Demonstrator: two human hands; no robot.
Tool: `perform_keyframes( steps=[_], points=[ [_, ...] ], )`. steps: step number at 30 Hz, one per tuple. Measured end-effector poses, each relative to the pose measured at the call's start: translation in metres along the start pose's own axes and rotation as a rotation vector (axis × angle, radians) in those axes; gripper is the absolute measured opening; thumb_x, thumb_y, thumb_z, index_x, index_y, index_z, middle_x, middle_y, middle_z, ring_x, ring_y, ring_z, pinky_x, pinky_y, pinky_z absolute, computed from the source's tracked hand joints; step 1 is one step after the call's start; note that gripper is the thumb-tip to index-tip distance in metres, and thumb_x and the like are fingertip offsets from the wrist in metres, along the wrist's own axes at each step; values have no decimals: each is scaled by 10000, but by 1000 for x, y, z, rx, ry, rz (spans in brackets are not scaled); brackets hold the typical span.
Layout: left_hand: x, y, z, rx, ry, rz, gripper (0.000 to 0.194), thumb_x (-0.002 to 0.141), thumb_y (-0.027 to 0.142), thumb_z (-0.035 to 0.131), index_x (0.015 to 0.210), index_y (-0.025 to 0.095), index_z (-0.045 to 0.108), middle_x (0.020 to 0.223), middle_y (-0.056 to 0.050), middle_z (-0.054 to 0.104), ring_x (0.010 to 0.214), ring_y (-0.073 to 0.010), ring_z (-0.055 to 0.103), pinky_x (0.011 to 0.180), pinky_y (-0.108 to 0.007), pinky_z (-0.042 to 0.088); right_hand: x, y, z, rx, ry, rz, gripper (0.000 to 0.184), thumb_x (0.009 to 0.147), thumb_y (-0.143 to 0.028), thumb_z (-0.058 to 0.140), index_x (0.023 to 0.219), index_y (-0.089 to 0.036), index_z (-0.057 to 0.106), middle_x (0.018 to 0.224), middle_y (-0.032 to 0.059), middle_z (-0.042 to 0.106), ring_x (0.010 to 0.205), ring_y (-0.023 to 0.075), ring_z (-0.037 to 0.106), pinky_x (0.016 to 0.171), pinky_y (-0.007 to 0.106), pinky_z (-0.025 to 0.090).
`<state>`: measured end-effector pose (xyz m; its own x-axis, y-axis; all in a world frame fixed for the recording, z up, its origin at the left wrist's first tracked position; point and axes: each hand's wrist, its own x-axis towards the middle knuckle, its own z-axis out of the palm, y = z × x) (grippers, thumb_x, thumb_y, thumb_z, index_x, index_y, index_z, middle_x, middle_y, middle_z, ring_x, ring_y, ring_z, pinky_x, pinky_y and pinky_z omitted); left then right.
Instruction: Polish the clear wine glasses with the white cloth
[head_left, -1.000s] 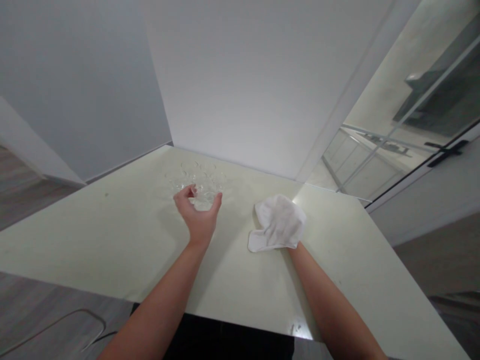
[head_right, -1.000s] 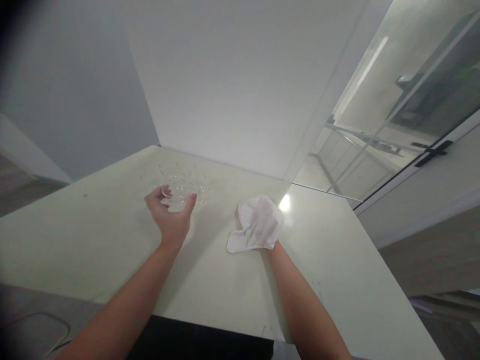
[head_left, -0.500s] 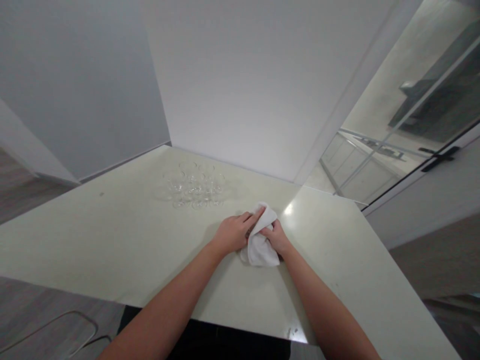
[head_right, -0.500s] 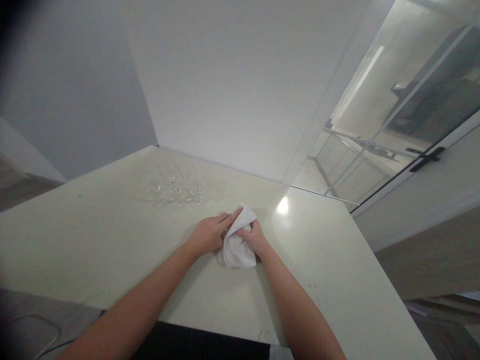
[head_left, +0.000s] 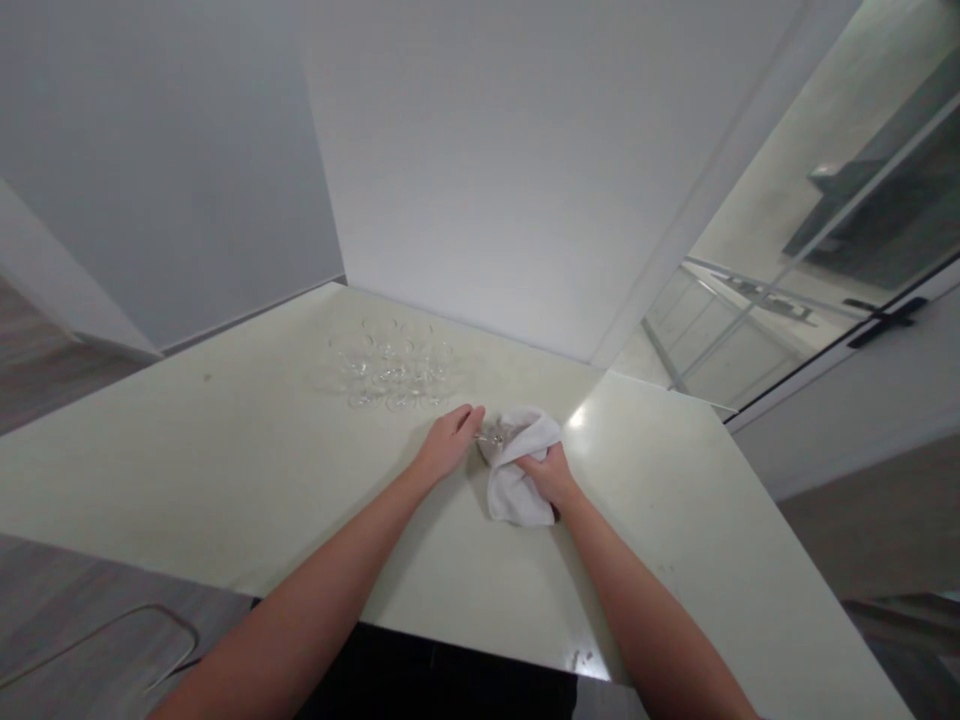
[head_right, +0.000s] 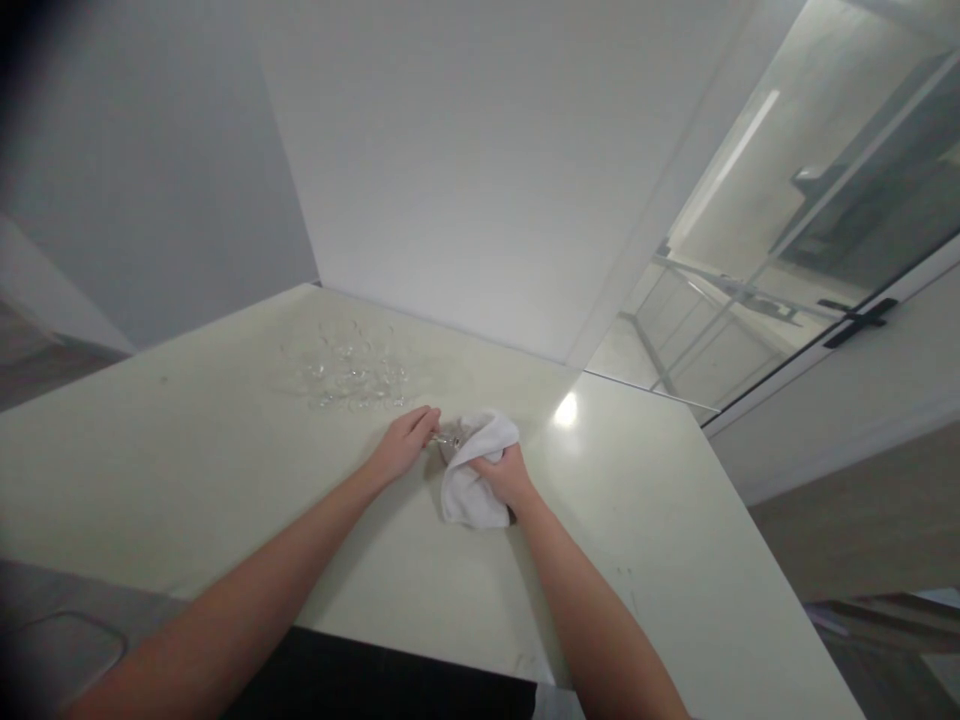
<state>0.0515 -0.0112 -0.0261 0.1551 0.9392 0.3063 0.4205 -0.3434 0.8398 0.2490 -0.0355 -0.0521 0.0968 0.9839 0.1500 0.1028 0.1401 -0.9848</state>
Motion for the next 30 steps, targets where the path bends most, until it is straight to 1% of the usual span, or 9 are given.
perform_keyframes(
  steps=[4, 7, 9, 15, 17, 21, 24, 26, 30],
  points=[
    [-10, 11, -7, 54, 21, 426, 293, 861, 449, 502, 969, 184, 564, 874, -58, 601, 780, -169, 552, 727, -291, 449, 5, 6, 3, 171, 9, 216, 447, 709, -522, 656, 1028, -213, 599, 955, 48, 713, 878, 229, 657, 811, 365, 524],
    [-18, 18, -4, 141, -47, 667, 273, 805, 439, 571, 908, 188, 595, 902, -84, 603, 832, -188, 559, 737, -296, 447, 7, 10, 2, 225, -54, 244, 465, 759, -597, 557, 979, -190, 603, 896, 48, 711, 834, 227, 659, 769, 359, 532],
    [-17, 16, 0, 161, -41, 606, 244, 837, 424, 531, 806, 188, 586, 805, -57, 584, 750, -167, 542, 678, -276, 421, 6, 10, 1, 207, -20, 234, 450, 754, -581, 573, 980, -194, 602, 915, 55, 708, 848, 229, 654, 771, 360, 531],
    [1, -1, 6, -135, 5, -72, 481, 924, 534, 339, 650, 176, 507, 588, 10, 494, 571, -133, 466, 562, -253, 363, 1, 5, 3, -46, -65, -37, 554, 524, -321, 827, 1018, -201, 608, 1034, 54, 691, 960, 225, 622, 924, 360, 468],
    [1, 0, 6, -203, -21, -48, 441, 916, 539, 369, 730, 174, 531, 643, 11, 529, 585, -128, 477, 576, -249, 382, 2, 7, 3, -26, -24, -11, 513, 571, -346, 800, 1024, -204, 605, 1042, 59, 692, 966, 223, 621, 912, 354, 473],
    [-13, 15, 5, -85, 15, 318, 280, 852, 451, 551, 951, 188, 554, 901, -42, 593, 754, -151, 530, 712, -274, 440, 8, 17, -1, 145, 110, 162, 419, 770, -523, 587, 1055, -216, 581, 995, 43, 698, 897, 212, 643, 797, 335, 517],
    [-18, 20, 7, 6, -8, 451, 206, 867, 387, 537, 884, 186, 576, 927, -71, 594, 865, -181, 546, 779, -297, 441, 13, 21, -4, 175, 109, 220, 442, 796, -574, 533, 1023, -199, 592, 965, 48, 700, 874, 215, 645, 771, 333, 523],
    [-14, 15, 10, -1, -6, 348, 240, 900, 385, 480, 807, 184, 570, 817, -46, 584, 798, -170, 547, 725, -284, 431, 13, 20, -4, 154, 94, 215, 457, 756, -556, 603, 1036, -195, 587, 984, 59, 695, 896, 221, 642, 792, 345, 520],
    [1, -2, 12, -208, 20, -57, 422, 936, 474, 343, 703, 175, 529, 628, 2, 518, 608, -142, 510, 597, -265, 401, 7, 13, -1, -3, -18, 56, 611, 550, -376, 818, 1081, -194, 577, 1071, 66, 678, 985, 236, 617, 918, 382, 477]
  ],
)
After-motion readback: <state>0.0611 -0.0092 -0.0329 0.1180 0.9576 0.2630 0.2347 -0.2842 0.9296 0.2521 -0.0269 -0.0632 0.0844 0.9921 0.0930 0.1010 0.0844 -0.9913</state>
